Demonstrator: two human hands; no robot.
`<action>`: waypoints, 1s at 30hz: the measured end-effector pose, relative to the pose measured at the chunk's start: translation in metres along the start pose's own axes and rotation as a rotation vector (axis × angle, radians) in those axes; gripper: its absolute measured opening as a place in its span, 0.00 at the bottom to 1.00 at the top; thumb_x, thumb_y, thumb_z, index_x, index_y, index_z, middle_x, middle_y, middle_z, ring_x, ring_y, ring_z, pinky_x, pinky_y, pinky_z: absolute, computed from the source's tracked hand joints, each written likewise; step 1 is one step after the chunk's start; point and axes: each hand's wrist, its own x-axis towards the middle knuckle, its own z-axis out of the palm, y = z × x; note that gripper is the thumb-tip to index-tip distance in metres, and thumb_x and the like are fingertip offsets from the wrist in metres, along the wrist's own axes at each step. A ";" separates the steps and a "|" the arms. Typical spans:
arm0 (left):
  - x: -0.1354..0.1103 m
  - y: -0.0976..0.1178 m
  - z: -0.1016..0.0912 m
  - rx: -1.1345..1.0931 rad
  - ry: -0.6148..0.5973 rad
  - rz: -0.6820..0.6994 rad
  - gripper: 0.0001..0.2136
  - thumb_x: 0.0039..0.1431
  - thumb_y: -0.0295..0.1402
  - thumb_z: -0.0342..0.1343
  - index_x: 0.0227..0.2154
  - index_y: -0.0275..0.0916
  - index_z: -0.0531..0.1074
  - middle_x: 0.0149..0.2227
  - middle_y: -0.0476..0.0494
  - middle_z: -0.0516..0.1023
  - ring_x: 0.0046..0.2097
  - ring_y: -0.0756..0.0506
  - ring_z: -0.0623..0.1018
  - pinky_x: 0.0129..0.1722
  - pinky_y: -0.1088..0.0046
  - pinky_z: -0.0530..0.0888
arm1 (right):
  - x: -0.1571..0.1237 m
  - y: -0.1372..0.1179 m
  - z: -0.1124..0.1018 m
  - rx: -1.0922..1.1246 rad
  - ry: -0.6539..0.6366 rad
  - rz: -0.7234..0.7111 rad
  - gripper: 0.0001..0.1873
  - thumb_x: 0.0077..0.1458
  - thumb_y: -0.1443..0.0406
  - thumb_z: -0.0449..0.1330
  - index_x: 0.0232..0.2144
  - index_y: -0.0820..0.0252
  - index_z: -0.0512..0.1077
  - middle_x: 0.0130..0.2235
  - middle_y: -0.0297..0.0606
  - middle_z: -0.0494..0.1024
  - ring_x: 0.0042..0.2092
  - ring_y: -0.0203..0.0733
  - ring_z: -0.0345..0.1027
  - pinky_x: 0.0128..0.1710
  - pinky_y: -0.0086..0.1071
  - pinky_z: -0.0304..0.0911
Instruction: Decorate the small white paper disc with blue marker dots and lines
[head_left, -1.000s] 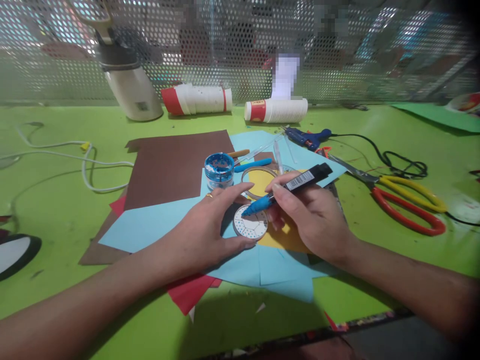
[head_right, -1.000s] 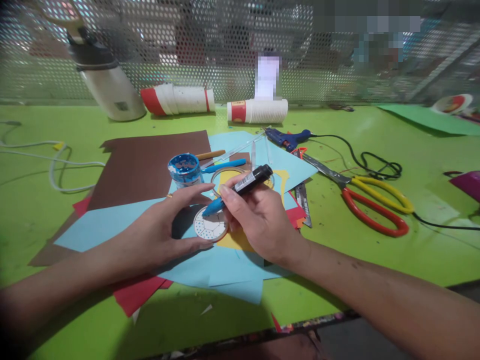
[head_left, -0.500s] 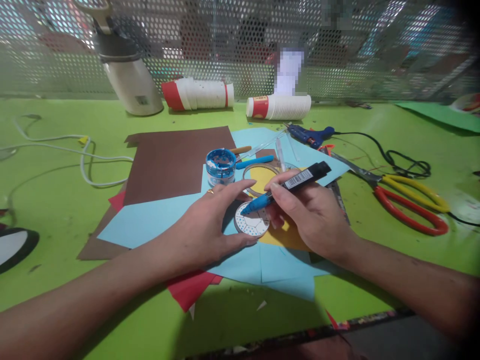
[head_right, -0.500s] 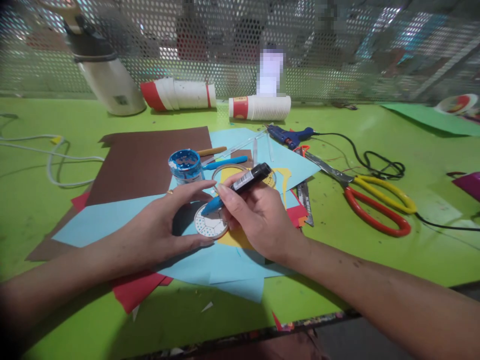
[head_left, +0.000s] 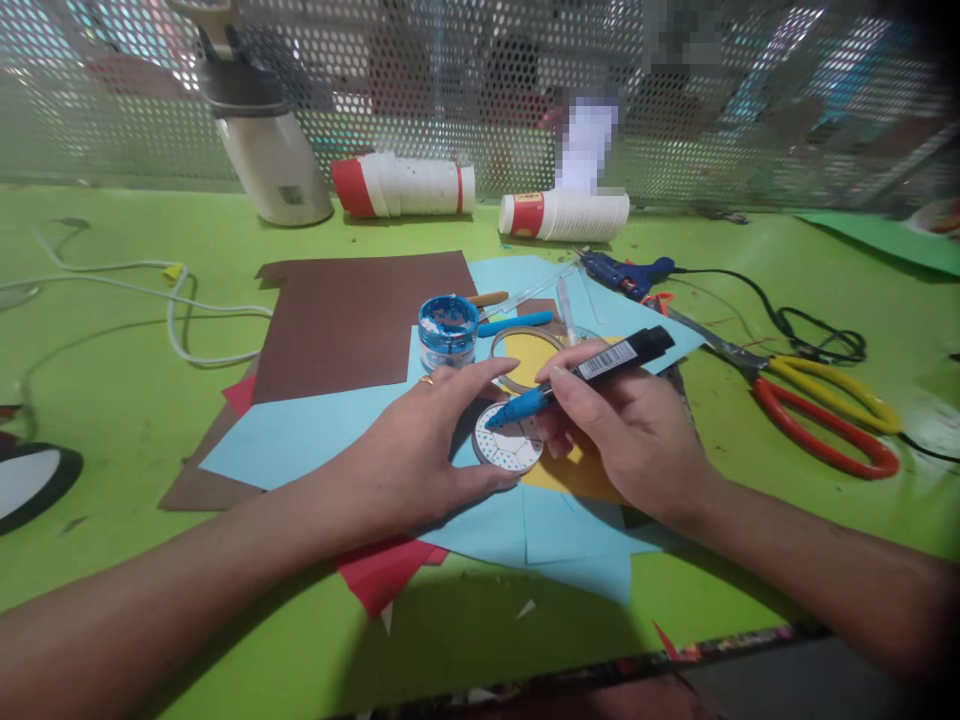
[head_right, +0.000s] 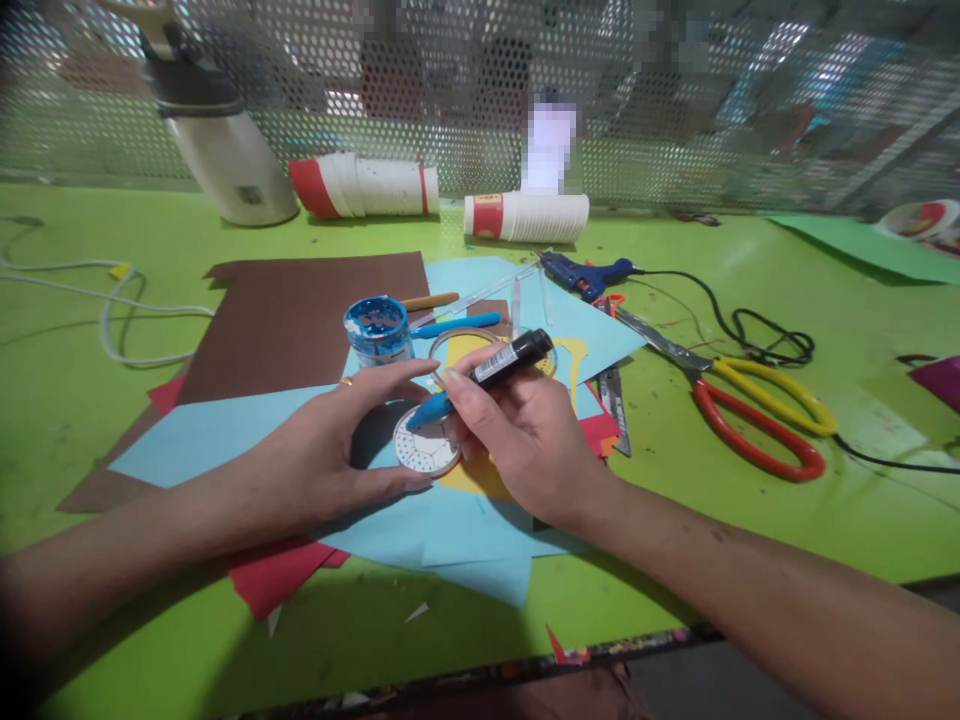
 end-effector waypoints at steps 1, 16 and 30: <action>0.000 0.000 0.000 -0.002 -0.002 0.001 0.37 0.51 0.39 0.64 0.63 0.46 0.55 0.58 0.41 0.71 0.60 0.38 0.69 0.58 0.56 0.67 | 0.000 0.000 -0.001 0.008 0.002 0.000 0.08 0.61 0.57 0.58 0.35 0.54 0.68 0.21 0.28 0.71 0.23 0.34 0.64 0.23 0.29 0.62; 0.000 0.000 0.001 -0.017 0.006 0.009 0.37 0.51 0.38 0.64 0.63 0.43 0.56 0.57 0.41 0.72 0.57 0.39 0.71 0.56 0.60 0.68 | -0.001 0.000 -0.001 0.055 0.008 0.028 0.07 0.62 0.58 0.57 0.36 0.54 0.68 0.22 0.28 0.72 0.23 0.34 0.65 0.25 0.29 0.63; 0.000 0.000 0.001 -0.014 0.012 -0.004 0.37 0.50 0.38 0.65 0.63 0.43 0.57 0.57 0.40 0.71 0.56 0.39 0.71 0.56 0.58 0.68 | -0.002 0.001 -0.003 -0.012 0.009 -0.050 0.06 0.63 0.59 0.56 0.36 0.55 0.67 0.22 0.27 0.71 0.23 0.32 0.65 0.24 0.27 0.64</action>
